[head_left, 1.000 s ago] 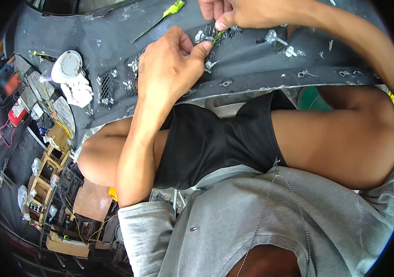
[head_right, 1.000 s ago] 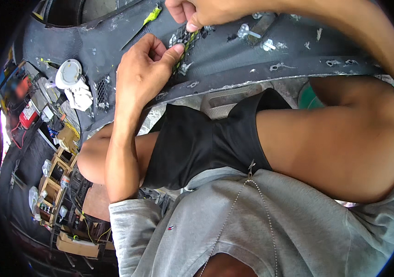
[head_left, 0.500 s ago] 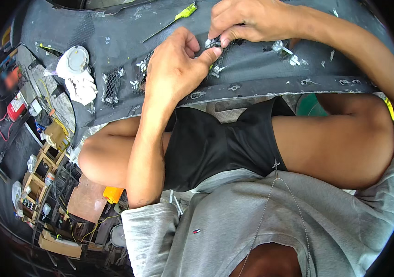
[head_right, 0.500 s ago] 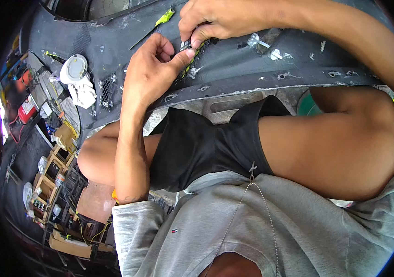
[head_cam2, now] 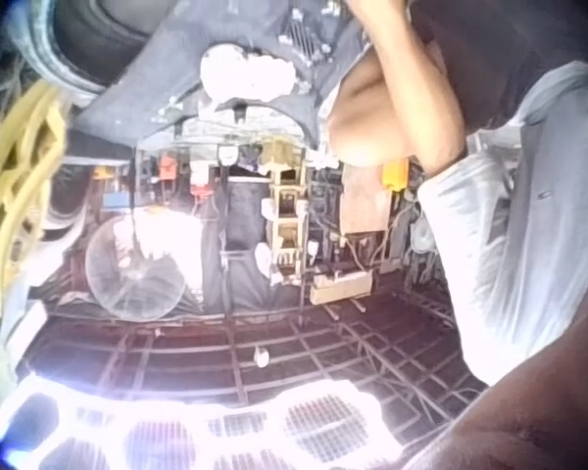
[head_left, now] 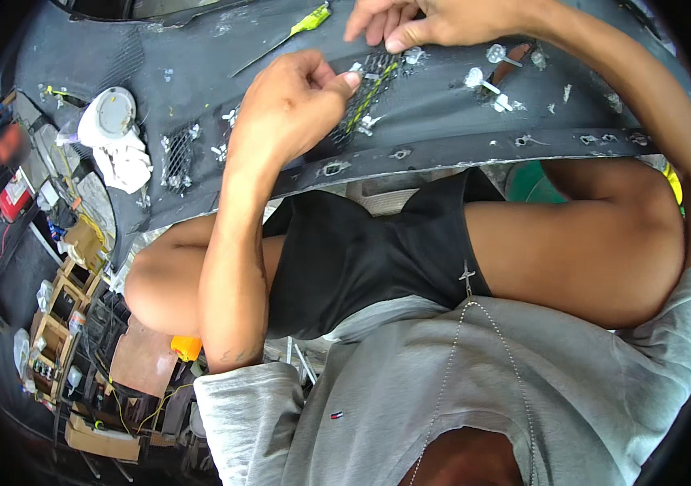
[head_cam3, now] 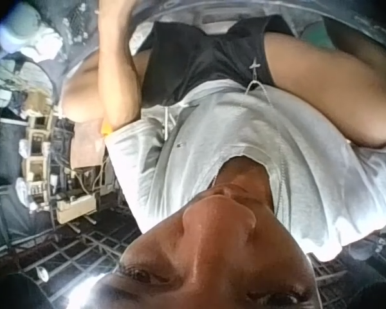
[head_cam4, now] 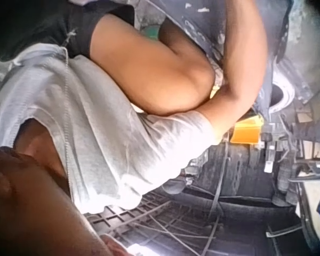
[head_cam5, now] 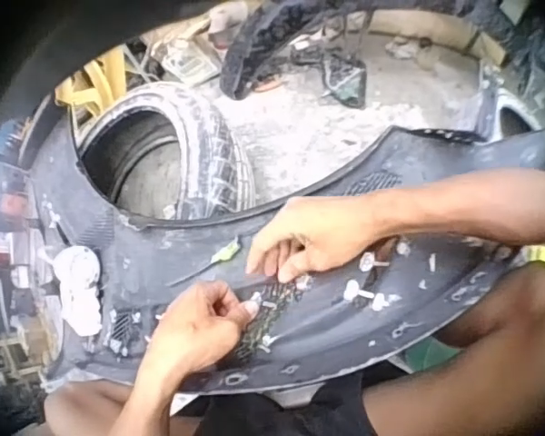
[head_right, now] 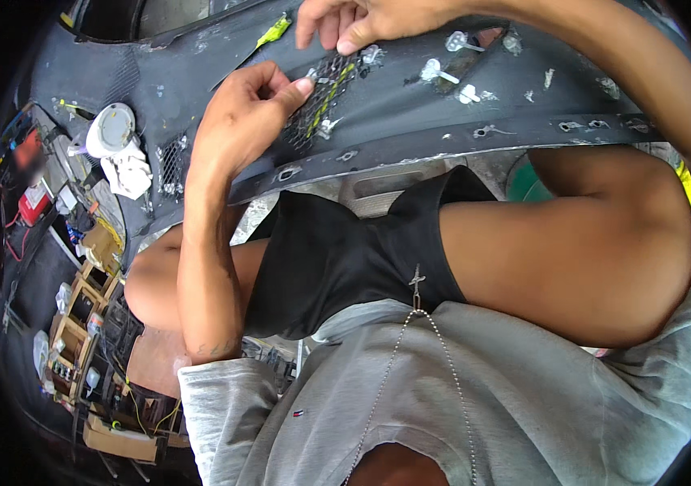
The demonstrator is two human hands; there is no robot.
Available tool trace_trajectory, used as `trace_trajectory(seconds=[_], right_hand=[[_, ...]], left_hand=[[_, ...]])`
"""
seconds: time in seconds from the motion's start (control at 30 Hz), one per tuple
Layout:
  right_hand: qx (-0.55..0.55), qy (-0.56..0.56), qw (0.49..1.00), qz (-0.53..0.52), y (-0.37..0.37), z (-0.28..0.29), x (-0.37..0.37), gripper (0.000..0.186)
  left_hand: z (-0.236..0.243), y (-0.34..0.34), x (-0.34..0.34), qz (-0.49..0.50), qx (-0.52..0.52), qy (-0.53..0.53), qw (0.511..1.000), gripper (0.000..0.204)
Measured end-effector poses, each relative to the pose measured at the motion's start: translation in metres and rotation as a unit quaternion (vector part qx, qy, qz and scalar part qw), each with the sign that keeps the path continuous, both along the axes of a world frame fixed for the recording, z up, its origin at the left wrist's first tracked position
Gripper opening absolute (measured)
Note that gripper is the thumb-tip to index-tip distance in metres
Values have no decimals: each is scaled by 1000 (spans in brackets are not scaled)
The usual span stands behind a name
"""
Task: Repairing a car fender by applying wire mesh and adhesive to holes in the body panel.
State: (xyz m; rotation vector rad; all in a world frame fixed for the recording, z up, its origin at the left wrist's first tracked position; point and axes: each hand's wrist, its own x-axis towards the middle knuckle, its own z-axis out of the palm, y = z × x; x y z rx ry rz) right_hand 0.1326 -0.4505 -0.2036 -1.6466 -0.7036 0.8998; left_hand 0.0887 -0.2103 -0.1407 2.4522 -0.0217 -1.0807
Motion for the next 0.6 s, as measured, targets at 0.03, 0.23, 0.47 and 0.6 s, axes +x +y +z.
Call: trace_trajectory(seconds=[0.03, 0.23, 0.47, 0.6], right_hand=[[-10, -12, 1000, 4, -4, 0, 3, 26], [-70, -42, 997, -2, -16, 14, 2, 20], [4, -191, 981, 16, -15, 9, -22, 32], [43, -259, 963, -55, -14, -2, -39, 32]], left_hand=[[-2, 1, -1, 1, -6, 2, 1000, 37], [-2, 8, -4, 15, -78, -2, 997, 25], [-1, 6, -1, 5, -54, 24, 998, 25], [-3, 3, -4, 12, -61, 18, 998, 25]])
